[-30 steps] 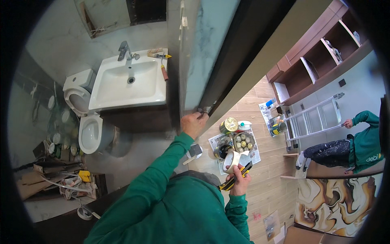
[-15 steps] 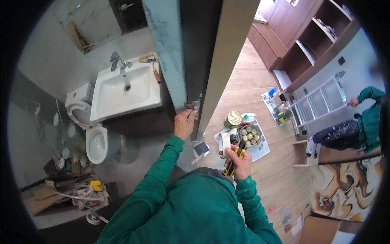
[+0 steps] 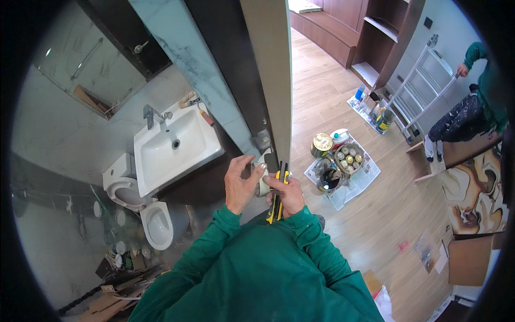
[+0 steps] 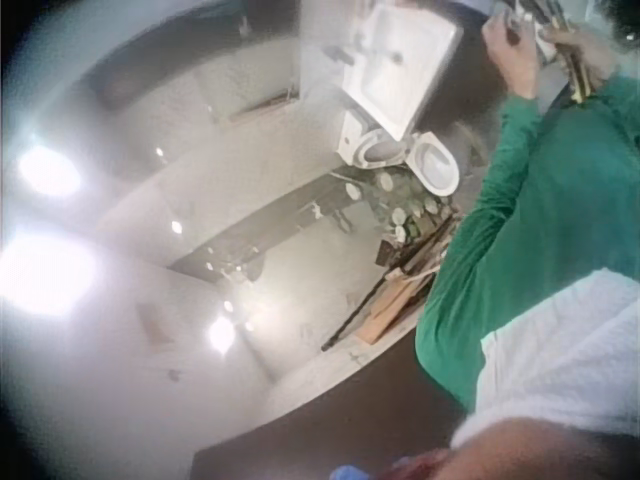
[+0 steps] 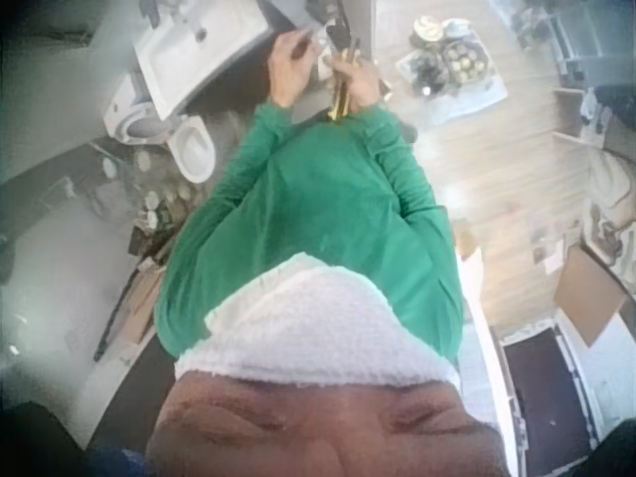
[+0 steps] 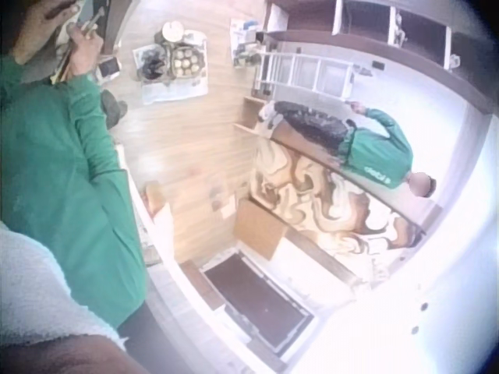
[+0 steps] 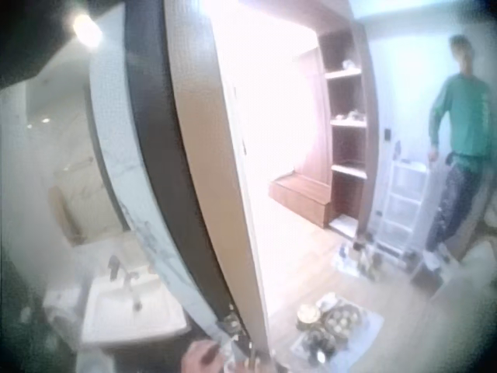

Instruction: The person applies masking tape to a vertical wall edge in a bathroom, using a utility knife to cut and smooth each piece. They repeatedly measure, cut, and press tape segments along the edge, preparing the surface for painting or finishing.

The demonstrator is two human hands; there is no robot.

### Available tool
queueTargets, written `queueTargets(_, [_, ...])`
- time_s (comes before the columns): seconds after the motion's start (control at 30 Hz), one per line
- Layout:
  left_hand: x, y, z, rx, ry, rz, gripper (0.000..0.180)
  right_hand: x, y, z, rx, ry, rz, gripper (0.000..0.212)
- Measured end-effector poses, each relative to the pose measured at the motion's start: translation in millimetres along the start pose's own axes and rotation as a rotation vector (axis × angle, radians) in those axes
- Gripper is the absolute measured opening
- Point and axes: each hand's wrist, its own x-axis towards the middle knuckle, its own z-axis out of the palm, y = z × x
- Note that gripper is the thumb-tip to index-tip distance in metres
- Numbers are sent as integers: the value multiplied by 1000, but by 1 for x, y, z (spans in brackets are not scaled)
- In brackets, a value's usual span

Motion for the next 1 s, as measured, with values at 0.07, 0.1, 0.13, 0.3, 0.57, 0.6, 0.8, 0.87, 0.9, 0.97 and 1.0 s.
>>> queueTargets(0.07, [10, -4, -2, 26, -29, 99, 37, 3, 4, 2, -85, 12, -53, 27])
queueTargets(0.1, [15, -7, -1, 48, -42, 138, 35, 4, 5, 2, -128, 13, -72, 27])
queueTargets(0.13, [19, -9, 0, -14, -61, 54, 34, 4, 6, 2, -133, 21, -68, 28])
queueTargets(0.3, [34, -17, 14, -211, -111, -208, 27, 3, 4, 1, -96, 56, -49, 33])
queueTargets(0.57, [58, -7, 22, -125, -99, -201, 27, 11, 4, 9, 124, -14, -32, 39])
queueTargets(0.6, [63, -4, 20, -44, -122, -161, 26, 14, 6, 11, 156, -18, -35, 40])
queueTargets(0.8, [83, 15, 11, 319, -164, 46, 27, 25, 17, 22, 325, 1, 0, 38])
queueTargets(0.87, [84, 22, 12, 402, -159, 45, 26, 29, 19, 25, 383, -12, -4, 38])
queueTargets(0.9, [84, 25, 13, 444, -157, 44, 26, 30, 20, 27, 409, -7, 2, 38])
queueTargets(0.97, [84, 31, 14, 497, -170, 18, 25, 33, 22, 27, 436, -25, -4, 38])
queueTargets(1.0, [83, 33, 15, 523, -173, 8, 25, 35, 23, 27, 447, -31, 1, 38])
